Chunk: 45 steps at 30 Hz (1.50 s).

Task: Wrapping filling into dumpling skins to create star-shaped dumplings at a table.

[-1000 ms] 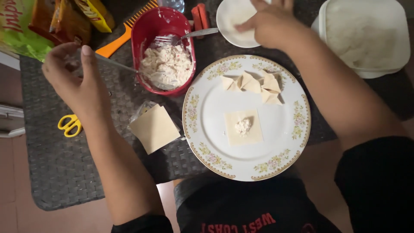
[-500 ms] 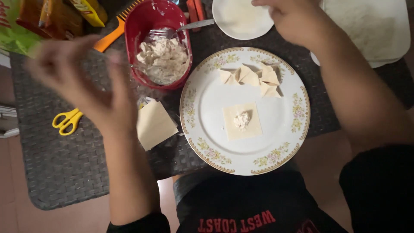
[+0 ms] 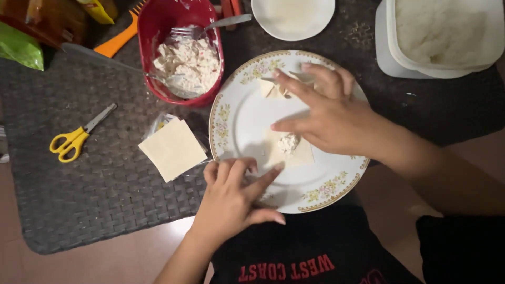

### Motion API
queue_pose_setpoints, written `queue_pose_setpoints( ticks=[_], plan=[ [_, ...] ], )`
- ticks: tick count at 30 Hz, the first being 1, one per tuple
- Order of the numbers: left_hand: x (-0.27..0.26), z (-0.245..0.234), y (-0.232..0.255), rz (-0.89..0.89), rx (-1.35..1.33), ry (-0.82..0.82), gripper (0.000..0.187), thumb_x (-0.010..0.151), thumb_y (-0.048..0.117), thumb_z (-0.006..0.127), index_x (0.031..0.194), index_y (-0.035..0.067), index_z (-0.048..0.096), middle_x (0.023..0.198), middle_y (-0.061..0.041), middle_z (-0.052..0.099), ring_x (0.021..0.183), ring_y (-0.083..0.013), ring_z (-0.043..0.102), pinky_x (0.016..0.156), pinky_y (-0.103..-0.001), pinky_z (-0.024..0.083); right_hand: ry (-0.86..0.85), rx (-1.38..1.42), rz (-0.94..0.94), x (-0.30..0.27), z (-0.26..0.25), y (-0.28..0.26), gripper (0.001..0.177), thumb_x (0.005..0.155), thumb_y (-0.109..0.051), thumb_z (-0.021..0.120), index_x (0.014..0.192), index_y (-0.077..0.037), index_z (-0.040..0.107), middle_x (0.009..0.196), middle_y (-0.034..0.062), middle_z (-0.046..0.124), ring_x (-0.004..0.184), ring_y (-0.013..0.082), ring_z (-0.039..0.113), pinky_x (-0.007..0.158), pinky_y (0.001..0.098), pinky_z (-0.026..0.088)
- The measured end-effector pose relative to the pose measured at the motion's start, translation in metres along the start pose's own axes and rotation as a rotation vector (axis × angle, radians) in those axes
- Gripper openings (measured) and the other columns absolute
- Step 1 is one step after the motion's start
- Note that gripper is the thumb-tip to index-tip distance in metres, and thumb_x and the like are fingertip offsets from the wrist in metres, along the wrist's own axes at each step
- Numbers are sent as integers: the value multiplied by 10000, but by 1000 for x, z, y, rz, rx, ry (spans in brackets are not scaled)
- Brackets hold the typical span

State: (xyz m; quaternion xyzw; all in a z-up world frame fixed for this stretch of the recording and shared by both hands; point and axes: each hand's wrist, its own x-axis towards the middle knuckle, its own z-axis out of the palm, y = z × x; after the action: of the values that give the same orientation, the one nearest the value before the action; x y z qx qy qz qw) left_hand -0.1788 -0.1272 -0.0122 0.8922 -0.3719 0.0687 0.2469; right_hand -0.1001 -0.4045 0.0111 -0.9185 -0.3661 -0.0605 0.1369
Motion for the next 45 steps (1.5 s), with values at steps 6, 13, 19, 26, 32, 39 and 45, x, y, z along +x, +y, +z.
queue_pose_setpoints(
  ticks=[6,13,19,26,32,39,45],
  plan=[
    [-13,18,-4,-39,73,94,815,730,812,594,1339,284,715,1229,-63,547,1129,-280,493,986,-458,310,-36,-60,-58,7,4,-7,296,898,-286,726,1153,-424,789,1702,31,249,1459,353,186,1116,548,142],
    [-15,22,-3,-31,144,140,786,747,821,597,1327,307,728,1241,-39,542,1138,-273,479,1000,-444,306,-67,-43,-19,-4,0,3,313,889,-252,701,1114,-456,780,1665,-48,387,1479,331,225,1138,529,154],
    [-16,23,-4,-37,149,137,769,771,816,581,1332,311,727,1240,-27,540,1146,-263,472,1008,-443,306,-63,-143,-65,-20,-8,17,251,943,-253,691,1113,-406,794,1650,-49,449,1471,325,243,1073,541,175],
    [-16,23,-2,-44,177,128,771,771,827,547,1339,334,716,1236,-25,541,1142,-259,473,1003,-452,307,-48,-104,-123,9,7,1,378,888,-278,690,1243,-382,766,1649,59,373,1438,374,219,1109,595,156],
    [-17,25,-4,-46,167,140,769,788,827,532,1351,336,714,1245,-25,540,1141,-260,471,1006,-451,313,-130,-74,-103,1,-8,4,367,851,-267,675,1159,-444,767,1661,2,331,1469,343,213,1096,570,163],
    [-15,25,-3,-53,167,128,764,784,825,528,1330,329,724,1233,-29,544,1125,-259,471,994,-450,302,-90,-178,-19,-29,-21,9,399,862,-198,646,1195,-369,785,1697,0,354,1469,324,248,1071,521,194],
    [-17,26,-3,-62,157,129,757,781,820,533,1316,323,733,1230,-31,547,1139,-256,476,1004,-453,300,-62,-306,-9,-30,-22,20,301,868,-228,677,1120,-312,819,1681,-24,414,1445,320,252,1077,514,191]
  ],
)
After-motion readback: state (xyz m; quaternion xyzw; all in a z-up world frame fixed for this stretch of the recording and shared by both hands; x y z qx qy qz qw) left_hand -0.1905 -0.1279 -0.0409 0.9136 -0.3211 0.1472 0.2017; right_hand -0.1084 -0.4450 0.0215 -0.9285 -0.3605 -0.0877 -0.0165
